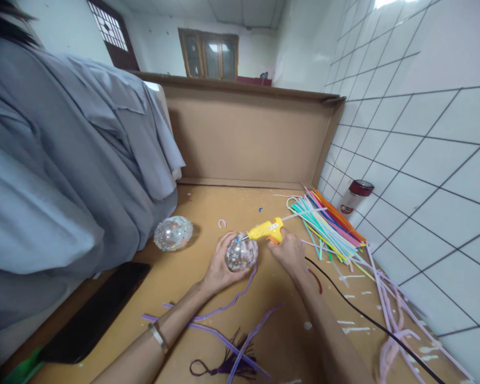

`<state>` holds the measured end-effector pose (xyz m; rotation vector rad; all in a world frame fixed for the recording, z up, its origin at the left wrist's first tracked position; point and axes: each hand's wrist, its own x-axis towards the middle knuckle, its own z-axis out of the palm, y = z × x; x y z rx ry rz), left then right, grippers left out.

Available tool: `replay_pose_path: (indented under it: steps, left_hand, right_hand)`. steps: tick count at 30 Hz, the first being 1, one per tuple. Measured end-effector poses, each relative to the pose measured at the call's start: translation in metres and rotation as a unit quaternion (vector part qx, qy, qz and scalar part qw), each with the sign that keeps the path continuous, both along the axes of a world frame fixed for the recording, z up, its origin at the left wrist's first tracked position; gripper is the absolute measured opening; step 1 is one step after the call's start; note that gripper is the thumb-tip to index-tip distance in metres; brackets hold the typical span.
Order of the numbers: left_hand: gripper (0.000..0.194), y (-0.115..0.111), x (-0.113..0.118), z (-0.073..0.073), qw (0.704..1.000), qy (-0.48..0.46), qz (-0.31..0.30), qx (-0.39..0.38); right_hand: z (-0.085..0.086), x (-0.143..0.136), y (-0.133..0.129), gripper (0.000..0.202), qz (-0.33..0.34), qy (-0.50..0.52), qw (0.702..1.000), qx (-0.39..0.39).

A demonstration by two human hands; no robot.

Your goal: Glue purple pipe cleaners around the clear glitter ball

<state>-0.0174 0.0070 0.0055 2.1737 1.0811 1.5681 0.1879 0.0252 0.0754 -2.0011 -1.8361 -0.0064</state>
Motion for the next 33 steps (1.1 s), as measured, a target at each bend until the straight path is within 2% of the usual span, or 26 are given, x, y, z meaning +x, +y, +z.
replay_pose_path:
  steps: [4, 7, 11, 16, 23, 29, 31, 33]
  left_hand:
    - [0.083, 0.001, -0.001, 0.001, 1.0, -0.014, 0.021, -0.011]
    - [0.08, 0.002, -0.002, 0.001, 0.999, -0.015, 0.034, -0.01]
    - [0.08, 0.002, -0.001, 0.002, 0.999, -0.005, 0.04, -0.001]
    - [0.077, -0.001, 0.001, 0.003, 0.999, 0.007, 0.046, -0.001]
    - [0.078, -0.002, 0.002, 0.002, 0.999, 0.01, 0.036, -0.001]
    - [0.08, 0.001, 0.001, -0.001, 1.0, 0.006, 0.019, 0.007]
    - [0.082, 0.002, 0.0, -0.002, 1.0, 0.003, 0.019, 0.003]
    - [0.084, 0.002, -0.001, -0.002, 1.0, 0.007, 0.023, -0.004]
  right_hand:
    - [0.004, 0.006, 0.002, 0.019, 0.008, 0.017, 1.0, -0.009]
    - [0.003, 0.018, 0.004, 0.027, -0.045, 0.015, 0.999, -0.002]
    - [-0.011, 0.036, 0.004, 0.04, -0.131, -0.035, 0.99, -0.028]
    - [-0.032, 0.052, 0.0, 0.044, -0.168, -0.079, 0.981, -0.059]
    - [-0.033, 0.062, -0.003, 0.041, -0.156, -0.082, 0.98, -0.096]
    - [-0.027, 0.052, -0.009, 0.055, -0.156, -0.134, 0.975, -0.078]
    - [-0.017, 0.043, -0.016, 0.047, -0.124, -0.165, 0.978, -0.032]
    - [-0.006, 0.034, -0.027, 0.035, -0.058, -0.152, 0.987, -0.001]
